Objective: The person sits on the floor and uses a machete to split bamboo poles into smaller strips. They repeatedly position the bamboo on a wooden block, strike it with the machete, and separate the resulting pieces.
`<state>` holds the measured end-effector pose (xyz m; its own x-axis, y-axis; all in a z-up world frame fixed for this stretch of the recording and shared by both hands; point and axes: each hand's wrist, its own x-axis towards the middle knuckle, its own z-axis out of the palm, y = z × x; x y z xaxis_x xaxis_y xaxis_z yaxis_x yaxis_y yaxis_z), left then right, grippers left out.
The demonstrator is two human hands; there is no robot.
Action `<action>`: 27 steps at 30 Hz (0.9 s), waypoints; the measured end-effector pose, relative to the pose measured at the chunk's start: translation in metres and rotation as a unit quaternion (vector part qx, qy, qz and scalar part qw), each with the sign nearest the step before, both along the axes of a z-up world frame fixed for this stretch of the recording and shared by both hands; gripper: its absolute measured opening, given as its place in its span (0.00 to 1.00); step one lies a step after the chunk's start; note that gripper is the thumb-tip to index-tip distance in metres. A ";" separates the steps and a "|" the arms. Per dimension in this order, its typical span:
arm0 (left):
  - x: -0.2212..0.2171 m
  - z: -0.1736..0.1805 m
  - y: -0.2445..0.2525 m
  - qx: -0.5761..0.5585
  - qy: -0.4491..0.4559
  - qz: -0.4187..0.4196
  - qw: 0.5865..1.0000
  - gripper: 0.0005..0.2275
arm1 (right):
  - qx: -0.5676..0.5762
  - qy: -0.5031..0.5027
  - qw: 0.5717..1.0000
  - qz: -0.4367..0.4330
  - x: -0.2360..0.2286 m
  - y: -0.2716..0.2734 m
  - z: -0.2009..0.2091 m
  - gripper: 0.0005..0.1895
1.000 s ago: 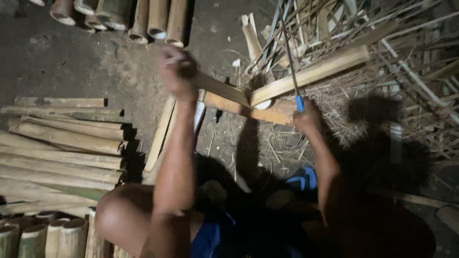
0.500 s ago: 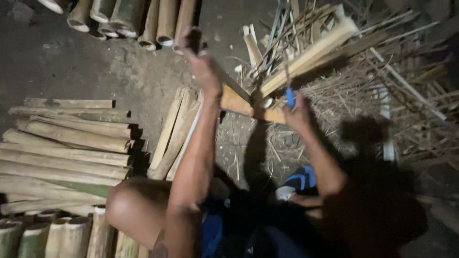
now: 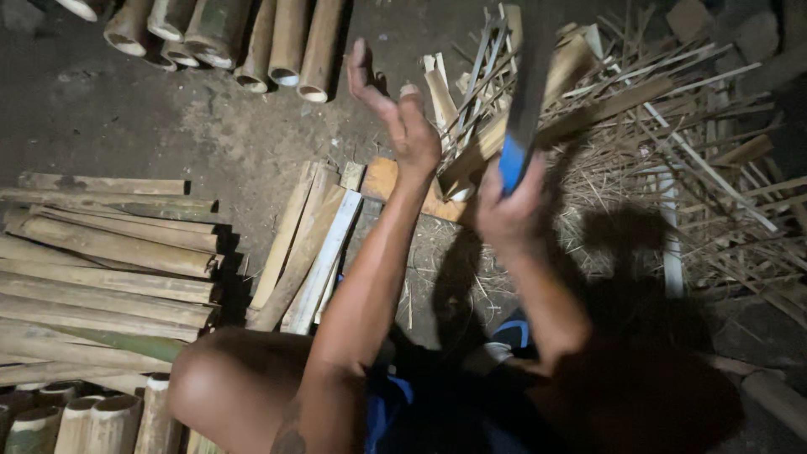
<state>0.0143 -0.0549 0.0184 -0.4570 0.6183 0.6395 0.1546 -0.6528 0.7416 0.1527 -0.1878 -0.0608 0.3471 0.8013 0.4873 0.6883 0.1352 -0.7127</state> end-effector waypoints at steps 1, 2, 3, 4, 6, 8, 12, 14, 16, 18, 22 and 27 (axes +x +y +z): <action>0.003 -0.001 -0.002 0.024 -0.015 -0.019 0.999 0.31 | -0.089 -0.011 0.996 -0.003 -0.008 0.000 -0.031 0.17; 0.005 0.001 0.000 0.054 -0.028 -0.039 0.997 0.29 | -0.191 -0.010 0.981 0.000 -0.013 0.000 -0.066 0.17; 0.006 0.003 0.001 0.045 -0.008 -0.043 0.998 0.28 | -0.295 -0.006 0.955 0.015 -0.015 0.002 -0.102 0.17; 0.006 0.004 -0.005 0.030 0.010 -0.043 0.999 0.26 | -0.344 0.000 0.939 0.022 -0.015 -0.002 -0.136 0.17; 0.009 0.005 -0.010 0.017 0.030 -0.042 0.998 0.23 | -0.412 0.025 0.910 0.033 0.003 -0.005 -0.197 0.17; 0.013 0.007 -0.009 0.026 0.037 -0.043 0.998 0.21 | -0.415 0.039 0.909 0.029 0.017 -0.006 -0.245 0.17; 0.012 0.004 -0.001 0.027 0.022 -0.046 0.998 0.23 | -0.425 0.029 0.905 0.013 0.025 -0.019 -0.296 0.17; 0.011 0.009 0.011 0.010 -0.024 -0.063 0.998 0.24 | -0.429 0.017 0.903 -0.007 0.025 -0.012 -0.302 0.16; 0.009 0.011 0.018 0.028 -0.022 -0.080 0.996 0.22 | -0.432 0.014 0.902 -0.012 0.020 -0.004 -0.305 0.16; 0.006 0.009 0.021 0.038 -0.017 -0.091 0.995 0.22 | -0.435 0.014 0.900 -0.001 0.013 0.002 -0.302 0.16; 0.008 0.005 0.017 0.056 0.000 -0.117 0.992 0.24 | -0.430 0.004 0.903 0.015 0.002 0.015 -0.258 0.16; 0.031 -0.005 0.011 0.055 -0.041 -0.135 0.988 0.21 | -0.436 -0.047 0.898 0.038 0.006 0.003 -0.105 0.16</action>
